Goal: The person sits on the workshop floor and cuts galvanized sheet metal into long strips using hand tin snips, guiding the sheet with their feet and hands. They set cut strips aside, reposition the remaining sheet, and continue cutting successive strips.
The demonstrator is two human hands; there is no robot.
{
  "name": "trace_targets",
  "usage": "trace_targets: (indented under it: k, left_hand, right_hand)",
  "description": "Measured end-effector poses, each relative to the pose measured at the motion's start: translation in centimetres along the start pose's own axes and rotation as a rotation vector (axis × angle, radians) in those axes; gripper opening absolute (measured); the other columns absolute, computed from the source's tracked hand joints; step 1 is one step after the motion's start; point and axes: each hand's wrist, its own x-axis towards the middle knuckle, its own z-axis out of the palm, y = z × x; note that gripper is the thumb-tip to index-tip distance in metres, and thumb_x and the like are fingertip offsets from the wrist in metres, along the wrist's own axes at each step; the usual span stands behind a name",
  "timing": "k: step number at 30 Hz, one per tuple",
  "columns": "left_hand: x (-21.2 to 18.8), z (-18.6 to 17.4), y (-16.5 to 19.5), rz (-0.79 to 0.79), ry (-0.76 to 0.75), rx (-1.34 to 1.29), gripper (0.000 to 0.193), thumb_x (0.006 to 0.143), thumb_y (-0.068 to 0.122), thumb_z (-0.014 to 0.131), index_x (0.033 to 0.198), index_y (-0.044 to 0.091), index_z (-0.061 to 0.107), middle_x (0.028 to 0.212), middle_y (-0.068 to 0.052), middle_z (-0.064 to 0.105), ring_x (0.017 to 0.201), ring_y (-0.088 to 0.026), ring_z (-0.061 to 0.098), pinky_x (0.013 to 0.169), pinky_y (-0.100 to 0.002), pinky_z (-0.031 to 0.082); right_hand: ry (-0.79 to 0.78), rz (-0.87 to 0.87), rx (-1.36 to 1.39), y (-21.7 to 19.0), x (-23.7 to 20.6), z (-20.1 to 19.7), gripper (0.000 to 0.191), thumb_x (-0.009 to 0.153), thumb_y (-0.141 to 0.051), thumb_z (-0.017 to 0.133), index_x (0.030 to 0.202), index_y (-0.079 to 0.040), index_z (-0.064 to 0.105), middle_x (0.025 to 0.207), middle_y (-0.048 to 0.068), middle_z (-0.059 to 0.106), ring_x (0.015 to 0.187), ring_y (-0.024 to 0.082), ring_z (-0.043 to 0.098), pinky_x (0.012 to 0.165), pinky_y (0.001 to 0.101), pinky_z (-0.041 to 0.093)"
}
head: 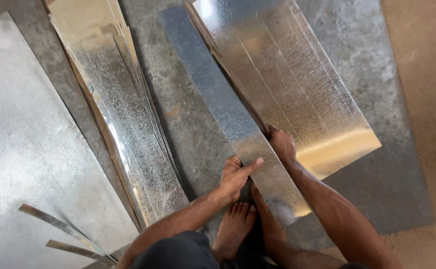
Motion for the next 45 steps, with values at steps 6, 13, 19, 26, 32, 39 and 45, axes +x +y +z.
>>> trace_targets:
  k: [6, 13, 19, 26, 32, 39, 45]
  left_hand:
    - [-1.4, -9.7, 3.1, 0.178, 0.172, 0.100, 0.011, 0.089, 0.007, 0.082, 0.096, 0.003, 0.075, 0.089, -0.006, 0.076, 0.075, -0.015, 0.067, 0.065, -0.031, 0.054]
    - [-9.7, -24.1, 7.7, -0.165, 0.516, 0.426, 0.024, 0.084, 0.014, 0.082, 0.106, 0.009, 0.071, 0.103, -0.006, 0.077, 0.095, -0.017, 0.072, 0.088, -0.034, 0.057]
    - [-13.3, -22.5, 8.6, -0.476, 0.502, 0.577, 0.030, 0.091, 0.031, 0.074, 0.106, 0.006, 0.066, 0.093, -0.014, 0.076, 0.080, -0.023, 0.078, 0.077, -0.039, 0.068]
    - [-12.9, -17.2, 12.8, -0.415, 0.325, 1.501, 0.043, 0.092, 0.045, 0.071, 0.110, 0.006, 0.077, 0.094, -0.013, 0.079, 0.080, -0.021, 0.077, 0.075, -0.040, 0.065]
    - [-5.8, -8.7, 6.1, -0.350, -0.154, 0.419, 0.044, 0.098, 0.032, 0.062, 0.122, -0.005, 0.068, 0.101, -0.021, 0.077, 0.094, -0.033, 0.079, 0.083, -0.046, 0.066]
    - [0.0, -0.7, 0.7, -0.542, -0.384, -0.425, 0.067, 0.100, 0.041, 0.052, 0.149, -0.003, 0.041, 0.139, -0.024, 0.061, 0.124, -0.036, 0.067, 0.102, -0.045, 0.060]
    - [3.3, -1.3, 0.2, -0.425, -0.210, -0.144, 0.051, 0.093, 0.018, 0.067, 0.136, 0.000, 0.047, 0.134, -0.024, 0.063, 0.115, -0.040, 0.069, 0.095, -0.050, 0.058]
  right_hand:
    - [-0.077, -0.018, -0.128, -1.4, -4.8, -0.5, 0.052, 0.098, -0.048, 0.061, 0.117, 0.001, 0.059, 0.075, 0.027, 0.067, 0.071, 0.047, 0.069, 0.064, 0.0558, 0.055]
    - [-0.391, 0.098, -0.163, 0.5, -15.9, -1.5, 0.052, 0.092, -0.053, 0.062, 0.105, -0.004, 0.052, 0.076, 0.018, 0.073, 0.067, 0.037, 0.073, 0.062, 0.0499, 0.058]
    - [-0.343, 0.234, -0.190, 6.0, -18.5, -3.3, 0.044, 0.088, -0.052, 0.072, 0.117, -0.019, 0.075, 0.095, 0.005, 0.080, 0.069, 0.027, 0.079, 0.066, 0.0407, 0.062]
    - [0.246, 0.876, 0.885, 16.4, -14.4, -7.1, 0.047, 0.104, -0.036, 0.062, 0.135, -0.001, 0.061, 0.104, 0.014, 0.074, 0.084, 0.020, 0.073, 0.063, 0.0403, 0.057]
    - [0.244, 0.950, 0.977, 16.8, -11.4, -6.3, 0.036, 0.102, -0.032, 0.064, 0.124, -0.003, 0.064, 0.095, 0.011, 0.072, 0.077, 0.021, 0.070, 0.059, 0.0389, 0.054]
    - [0.085, 0.540, 1.169, 14.5, -15.7, -7.7, 0.036, 0.104, -0.035, 0.063, 0.102, 0.000, 0.068, 0.077, 0.015, 0.067, 0.061, 0.023, 0.063, 0.049, 0.0374, 0.052]
    - [-0.088, 0.232, 0.353, 7.0, -19.2, -3.9, 0.040, 0.088, -0.034, 0.074, 0.112, -0.003, 0.068, 0.098, 0.016, 0.075, 0.088, 0.033, 0.075, 0.073, 0.0442, 0.060]
